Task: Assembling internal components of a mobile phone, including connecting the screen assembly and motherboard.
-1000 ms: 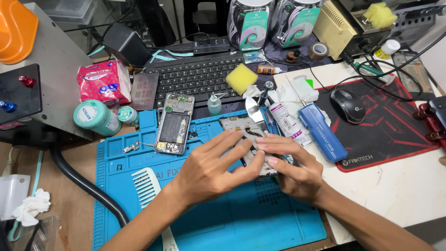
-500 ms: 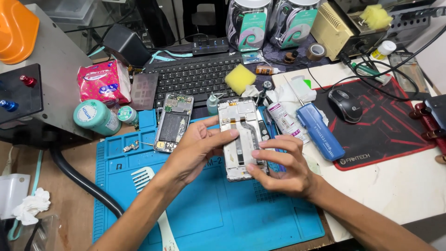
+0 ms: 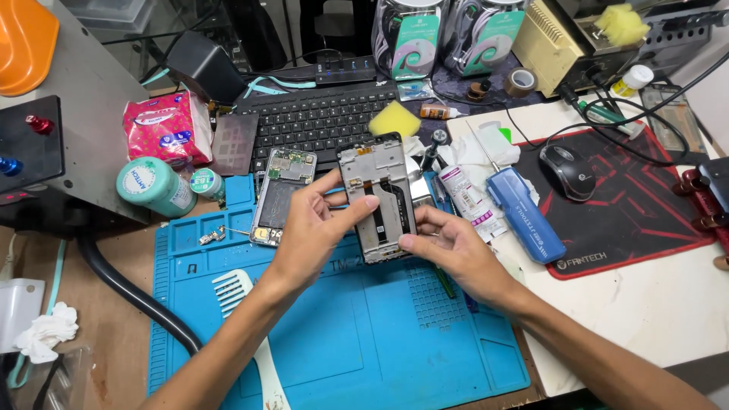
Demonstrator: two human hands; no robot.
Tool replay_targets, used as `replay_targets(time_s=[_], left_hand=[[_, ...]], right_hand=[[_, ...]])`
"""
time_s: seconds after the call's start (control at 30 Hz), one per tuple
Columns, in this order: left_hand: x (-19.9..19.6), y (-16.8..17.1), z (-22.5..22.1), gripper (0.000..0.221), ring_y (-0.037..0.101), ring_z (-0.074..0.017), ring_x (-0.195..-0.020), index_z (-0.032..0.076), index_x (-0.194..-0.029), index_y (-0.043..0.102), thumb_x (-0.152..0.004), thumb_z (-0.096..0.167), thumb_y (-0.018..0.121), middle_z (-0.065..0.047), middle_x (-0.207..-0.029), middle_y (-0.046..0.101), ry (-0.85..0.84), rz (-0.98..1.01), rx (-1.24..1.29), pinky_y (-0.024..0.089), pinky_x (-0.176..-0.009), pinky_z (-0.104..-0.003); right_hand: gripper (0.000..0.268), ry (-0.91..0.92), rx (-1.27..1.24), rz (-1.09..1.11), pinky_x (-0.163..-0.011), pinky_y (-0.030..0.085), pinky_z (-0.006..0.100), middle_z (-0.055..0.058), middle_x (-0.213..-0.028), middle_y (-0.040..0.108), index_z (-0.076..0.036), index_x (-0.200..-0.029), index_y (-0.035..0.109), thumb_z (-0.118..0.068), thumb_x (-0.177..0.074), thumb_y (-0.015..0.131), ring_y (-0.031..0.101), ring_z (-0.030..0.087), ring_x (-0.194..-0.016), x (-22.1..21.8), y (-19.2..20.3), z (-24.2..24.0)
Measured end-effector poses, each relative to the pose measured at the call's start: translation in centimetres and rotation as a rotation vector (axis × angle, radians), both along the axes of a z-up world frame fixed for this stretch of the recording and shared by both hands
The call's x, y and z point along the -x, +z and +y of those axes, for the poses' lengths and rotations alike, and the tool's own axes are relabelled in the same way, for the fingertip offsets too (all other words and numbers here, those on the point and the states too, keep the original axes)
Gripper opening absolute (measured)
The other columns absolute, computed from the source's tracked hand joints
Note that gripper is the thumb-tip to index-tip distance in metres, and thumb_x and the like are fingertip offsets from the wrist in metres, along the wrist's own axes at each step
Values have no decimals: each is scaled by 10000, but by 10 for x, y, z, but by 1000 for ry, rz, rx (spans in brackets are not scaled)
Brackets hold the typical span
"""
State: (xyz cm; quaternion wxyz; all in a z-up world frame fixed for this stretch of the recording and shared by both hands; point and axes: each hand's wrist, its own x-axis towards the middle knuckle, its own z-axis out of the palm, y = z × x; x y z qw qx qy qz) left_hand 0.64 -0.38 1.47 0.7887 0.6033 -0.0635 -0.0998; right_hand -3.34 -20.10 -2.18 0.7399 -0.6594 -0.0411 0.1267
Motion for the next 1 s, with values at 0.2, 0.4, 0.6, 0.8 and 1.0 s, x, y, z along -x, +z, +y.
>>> replay_targets(time_s=[0.2, 0.4, 0.6, 0.8, 1.0], left_hand=[[2, -9, -5, 521, 726, -244, -909, -17, -1328, 634, -834, 54, 781, -226, -1007, 767, -48, -68, 0, 666, -740, -378], [9, -22, -8, 598, 756, -248, -868, -50, -1385, 572, -837, 71, 779, -204, -987, 750, 2, 18, 63, 663, -708, -366], [36, -31, 15, 576, 769, -313, -814, -78, -1318, 584, -798, 48, 797, -252, -956, 731, 69, 244, 156, 663, -686, -423], [61, -35, 58, 961, 772, -266, -870, 26, -1389, 581, -829, 777, 366, -213, -961, 755, -312, 366, 227, 628, -719, -407], [83, -7, 49, 295, 623, -88, -538, -22, -1081, 690, -866, 166, 765, -56, -759, 671, -344, 318, -175, 545, -501, -247]], right_hand=[[101, -72, 26, -131, -751, 619, 324, 147, -875, 719, 30, -924, 659, -11, -876, 738, 730, 183, -813, -2, -13, -3], [86, -35, 34, -114, -703, 609, 312, 119, -791, 672, 35, -912, 647, 14, -882, 725, 704, 162, -723, 0, -8, -8], [139, 41, 63, -77, -714, 614, 308, 90, -785, 672, 50, -964, 703, -1, -852, 767, 717, 138, -710, 6, 15, -3], [441, 79, 105, 17, -679, 626, 317, 119, -822, 719, 49, -1228, 685, -4, -802, 788, 725, 171, -729, 4, 10, -8], [538, 257, 156, 46, -666, 615, 289, 84, -764, 649, -30, -1305, 567, -55, -827, 814, 686, 125, -720, 4, -18, 16]])
